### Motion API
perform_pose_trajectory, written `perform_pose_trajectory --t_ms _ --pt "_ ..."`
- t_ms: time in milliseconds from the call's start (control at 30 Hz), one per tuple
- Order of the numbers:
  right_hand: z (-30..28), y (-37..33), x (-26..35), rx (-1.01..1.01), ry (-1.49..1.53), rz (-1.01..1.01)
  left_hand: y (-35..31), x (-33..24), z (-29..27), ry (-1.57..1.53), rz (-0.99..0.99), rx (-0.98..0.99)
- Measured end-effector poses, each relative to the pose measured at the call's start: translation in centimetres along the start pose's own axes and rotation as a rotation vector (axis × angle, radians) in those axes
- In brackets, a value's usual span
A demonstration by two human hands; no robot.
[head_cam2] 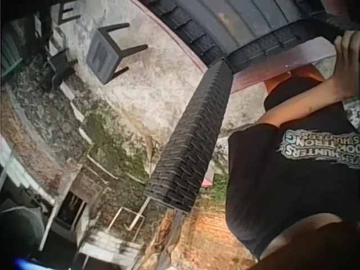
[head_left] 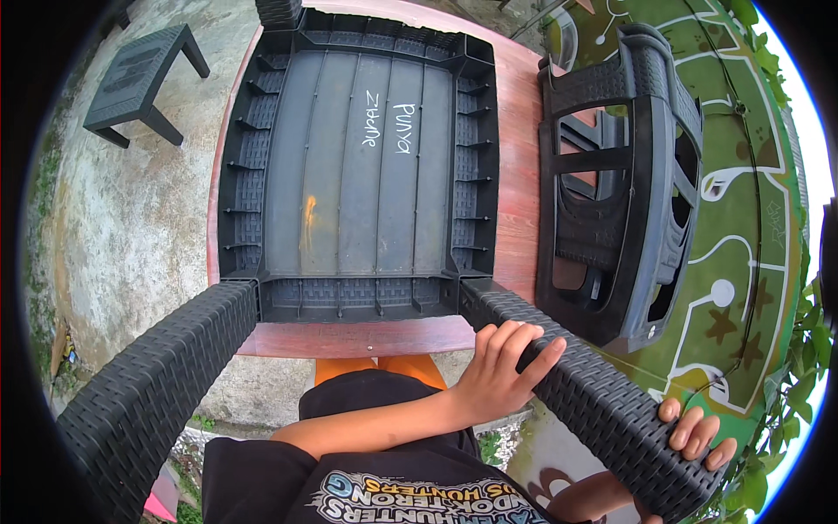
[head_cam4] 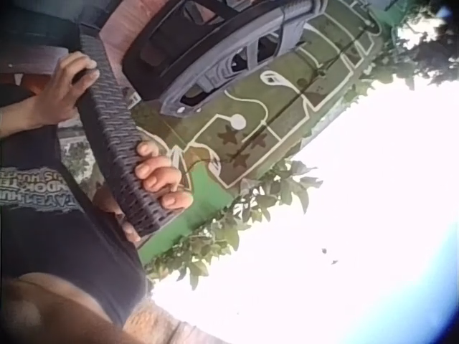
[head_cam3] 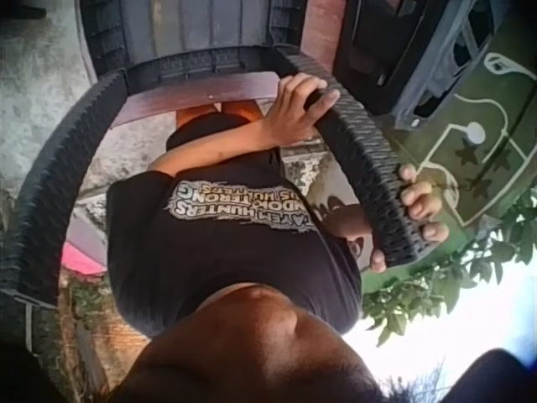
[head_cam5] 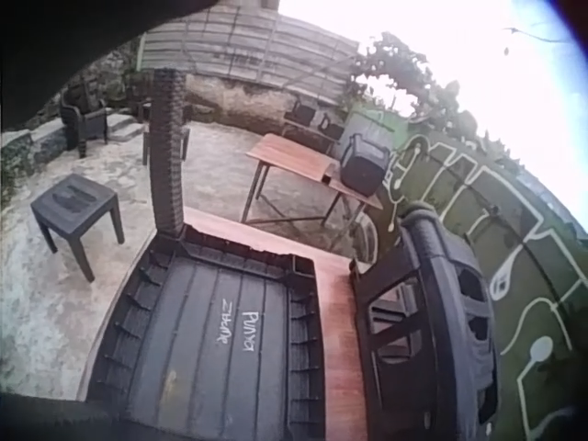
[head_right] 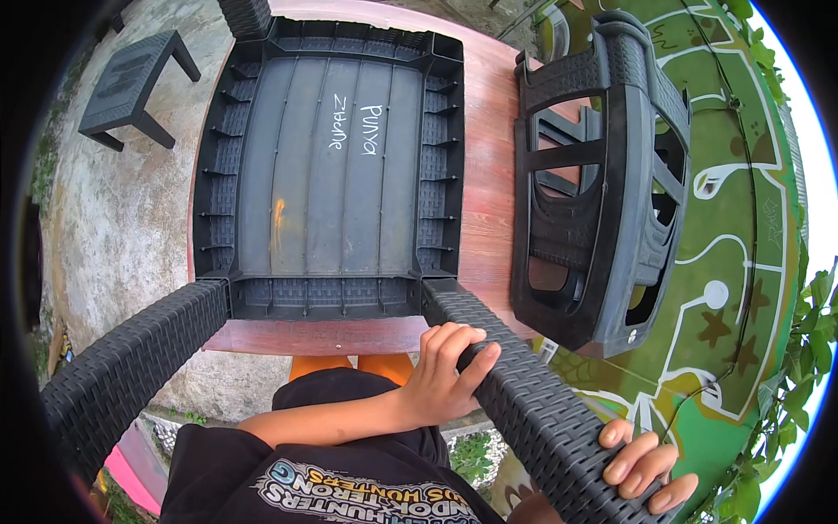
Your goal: Assembling plastic furniture and sweeping the patio floor.
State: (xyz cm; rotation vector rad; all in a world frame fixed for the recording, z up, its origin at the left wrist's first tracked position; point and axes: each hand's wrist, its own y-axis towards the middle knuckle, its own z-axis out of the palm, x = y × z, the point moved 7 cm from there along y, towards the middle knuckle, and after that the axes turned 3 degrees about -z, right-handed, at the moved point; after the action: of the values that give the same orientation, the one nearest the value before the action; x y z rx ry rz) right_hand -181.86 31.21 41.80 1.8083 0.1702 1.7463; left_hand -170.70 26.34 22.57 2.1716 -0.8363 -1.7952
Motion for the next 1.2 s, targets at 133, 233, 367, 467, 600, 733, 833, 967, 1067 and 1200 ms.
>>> perform_pose_trajectory --t_ms 133,233,367,467,600,733,833,967,1067,1200 --pt "1.8 -1.8 0.8 -0.071 -0.079 -0.134 -0.4 0.1 -0.5 -0.055 -0.021 -0.011" --pt "2.2 -1.8 0.6 -0.020 -0.046 -0.086 -0.5 0.3 -0.4 -0.046 0.002 0.035" --pt "2.0 -0.8 0.2 -0.189 -0.103 -0.065 0.4 0.8 0.1 -0.050 -0.005 0.137" --pt "2.0 0.5 -0.3 -0.225 -0.116 -0.055 1.6 0.6 -0.1 -0.033 0.005 0.177" --pt "2.1 2.4 -1.3 0.082 -0.151 0.017 3.0 0.5 -0.4 0.026 0.018 0.222" --pt "1.8 4.2 -2.4 0.121 -0.148 0.055 4.3 1.0 -0.7 0.086 0.052 0.231" --pt "1.8 6.2 -2.5 0.211 -0.210 -0.001 5.4 1.8 -0.6 0.090 0.054 0.467" --pt "2.5 7.7 -2.4 0.161 -0.198 -0.097 7.5 3.2 -1.8 0.055 0.007 0.532" --pt "2.9 7.9 -2.4 0.163 -0.162 -0.143 7.3 3.4 -2.4 0.094 -0.020 0.511" --pt "3.5 7.8 -2.8 0.185 -0.118 -0.168 6.7 3.3 -2.8 0.140 -0.045 0.470"
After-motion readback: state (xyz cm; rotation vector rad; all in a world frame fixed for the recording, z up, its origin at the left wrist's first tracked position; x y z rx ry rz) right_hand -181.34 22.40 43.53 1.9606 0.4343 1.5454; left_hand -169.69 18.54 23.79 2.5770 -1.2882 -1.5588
